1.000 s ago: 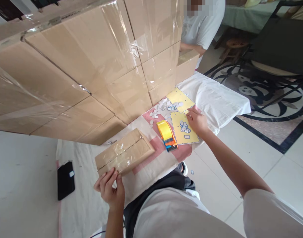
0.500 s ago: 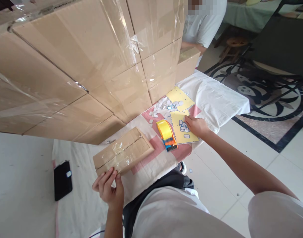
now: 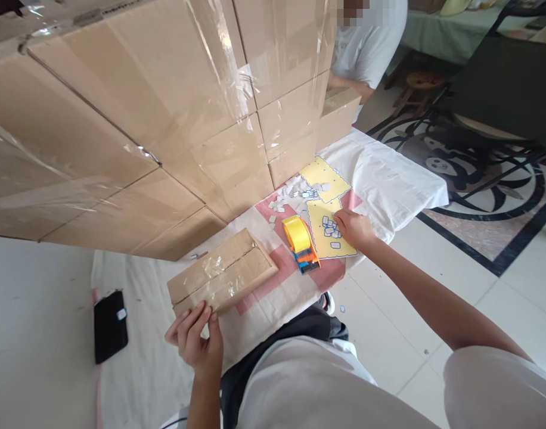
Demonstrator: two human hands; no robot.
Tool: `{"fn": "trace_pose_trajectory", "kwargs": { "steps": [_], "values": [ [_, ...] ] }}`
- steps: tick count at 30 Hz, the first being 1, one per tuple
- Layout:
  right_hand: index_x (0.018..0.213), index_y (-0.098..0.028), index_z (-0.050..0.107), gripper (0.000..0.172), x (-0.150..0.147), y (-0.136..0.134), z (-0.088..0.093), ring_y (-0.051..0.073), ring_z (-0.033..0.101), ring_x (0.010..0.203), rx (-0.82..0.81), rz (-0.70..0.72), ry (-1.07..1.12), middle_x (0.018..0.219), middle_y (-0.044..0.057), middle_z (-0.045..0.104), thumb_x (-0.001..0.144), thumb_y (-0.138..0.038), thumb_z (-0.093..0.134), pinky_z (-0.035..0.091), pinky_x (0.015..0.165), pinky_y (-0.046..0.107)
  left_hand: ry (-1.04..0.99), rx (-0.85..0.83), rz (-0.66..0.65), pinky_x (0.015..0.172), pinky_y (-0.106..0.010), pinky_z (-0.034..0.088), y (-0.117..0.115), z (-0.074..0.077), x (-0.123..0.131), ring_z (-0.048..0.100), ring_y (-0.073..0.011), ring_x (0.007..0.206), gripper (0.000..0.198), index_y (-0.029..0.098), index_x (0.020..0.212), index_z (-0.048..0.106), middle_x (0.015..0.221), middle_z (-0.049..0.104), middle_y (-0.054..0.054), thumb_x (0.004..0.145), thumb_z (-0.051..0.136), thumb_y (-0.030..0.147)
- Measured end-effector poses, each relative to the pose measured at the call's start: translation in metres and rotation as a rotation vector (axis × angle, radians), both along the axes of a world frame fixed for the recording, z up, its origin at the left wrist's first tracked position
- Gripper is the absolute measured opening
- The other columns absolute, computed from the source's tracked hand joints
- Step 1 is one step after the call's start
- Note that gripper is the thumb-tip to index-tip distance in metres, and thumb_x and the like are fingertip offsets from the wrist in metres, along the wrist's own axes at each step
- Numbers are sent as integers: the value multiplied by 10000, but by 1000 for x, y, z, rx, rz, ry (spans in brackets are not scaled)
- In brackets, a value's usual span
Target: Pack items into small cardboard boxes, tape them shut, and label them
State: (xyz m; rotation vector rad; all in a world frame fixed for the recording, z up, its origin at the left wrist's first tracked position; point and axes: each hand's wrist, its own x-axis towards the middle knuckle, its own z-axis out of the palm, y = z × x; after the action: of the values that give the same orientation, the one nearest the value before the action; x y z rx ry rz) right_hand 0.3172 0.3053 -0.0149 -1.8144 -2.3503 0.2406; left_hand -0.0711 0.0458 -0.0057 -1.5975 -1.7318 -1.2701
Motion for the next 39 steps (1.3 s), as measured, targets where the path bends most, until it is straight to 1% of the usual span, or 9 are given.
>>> {"fn": "trace_pose_trajectory", "kwargs": {
  "steps": [5, 10, 15, 18, 23, 29, 34, 37, 39],
  "values": [
    [970, -195, 701, 290, 0, 3, 4, 251, 687, 875, -68, -16, 52, 1009, 89, 754, 1014, -280, 427, 378, 635, 312, -6, 4, 7, 875, -401, 477, 0, -1, 1, 621, -227, 1044, 209, 223, 993, 731, 988, 763, -78, 813, 776, 126],
    [1259, -204, 643, 343, -5, -3, -2, 280, 682, 797, -112, -45, 126, 966, 109, 769, 974, -302, 481, 363, 613, 322, -16, -4, 16, 890, -419, 495, -1, -3, 0, 637, -224, 1023, 167, 220, 969, 738, 984, 771, -79, 821, 777, 154],
    [1103, -202, 635, 279, -5, 9, -4, 289, 683, 794, -82, -163, 310, 911, 120, 751, 972, -382, 467, 416, 632, 333, -25, -2, 20, 869, -408, 503, -2, -4, -1, 635, -224, 1022, 150, 226, 961, 744, 975, 779, -76, 824, 777, 176],
    [1128, -208, 543, 252, -2, 23, -7, 275, 702, 815, -81, -217, 474, 920, 104, 756, 920, -348, 514, 485, 653, 343, -24, 3, 15, 864, -403, 497, -1, -3, 0, 637, -220, 1006, 152, 229, 957, 745, 973, 781, -72, 820, 779, 174],
    [1202, -205, 408, 487, 2, 43, -16, 273, 719, 876, -140, -241, 678, 853, 77, 769, 774, -271, 632, 564, 676, 364, -30, 8, 0, 875, -401, 489, -1, -2, 1, 632, -220, 1011, 153, 232, 976, 741, 992, 775, -72, 834, 764, 182],
    [1263, -188, 357, 688, 5, 47, -22, 255, 688, 706, -241, -267, 727, 765, 49, 734, 689, -268, 728, 549, 549, 345, -28, 6, -21, 906, -412, 478, -2, -1, 3, 632, -224, 1019, 193, 237, 1010, 738, 1015, 772, -71, 837, 761, 155],
    [1194, -181, 469, 615, 3, 46, -20, 243, 678, 815, -183, -256, 671, 1032, 123, 675, 648, -236, 745, 564, 628, 351, -24, 8, -21, 911, -407, 481, -1, 0, 3, 642, -217, 1012, 210, 235, 1027, 733, 1024, 772, -73, 837, 761, 149],
    [1092, -190, 527, 487, 2, 46, -18, 193, 652, 745, -146, -222, 645, 1213, 150, 591, 647, -227, 721, 557, 620, 348, -23, 6, -16, 911, -408, 484, -2, 0, 3, 647, -215, 1007, 205, 238, 1021, 734, 1022, 775, -72, 835, 763, 156],
    [1122, -197, 509, 488, 2, 45, -17, 168, 624, 687, -131, -195, 642, 1199, 136, 595, 667, -213, 685, 543, 598, 336, -25, 1, -8, 903, -411, 488, -2, -1, 3, 649, -218, 1010, 200, 238, 1015, 736, 1021, 777, -75, 834, 762, 156]
  ]
}}
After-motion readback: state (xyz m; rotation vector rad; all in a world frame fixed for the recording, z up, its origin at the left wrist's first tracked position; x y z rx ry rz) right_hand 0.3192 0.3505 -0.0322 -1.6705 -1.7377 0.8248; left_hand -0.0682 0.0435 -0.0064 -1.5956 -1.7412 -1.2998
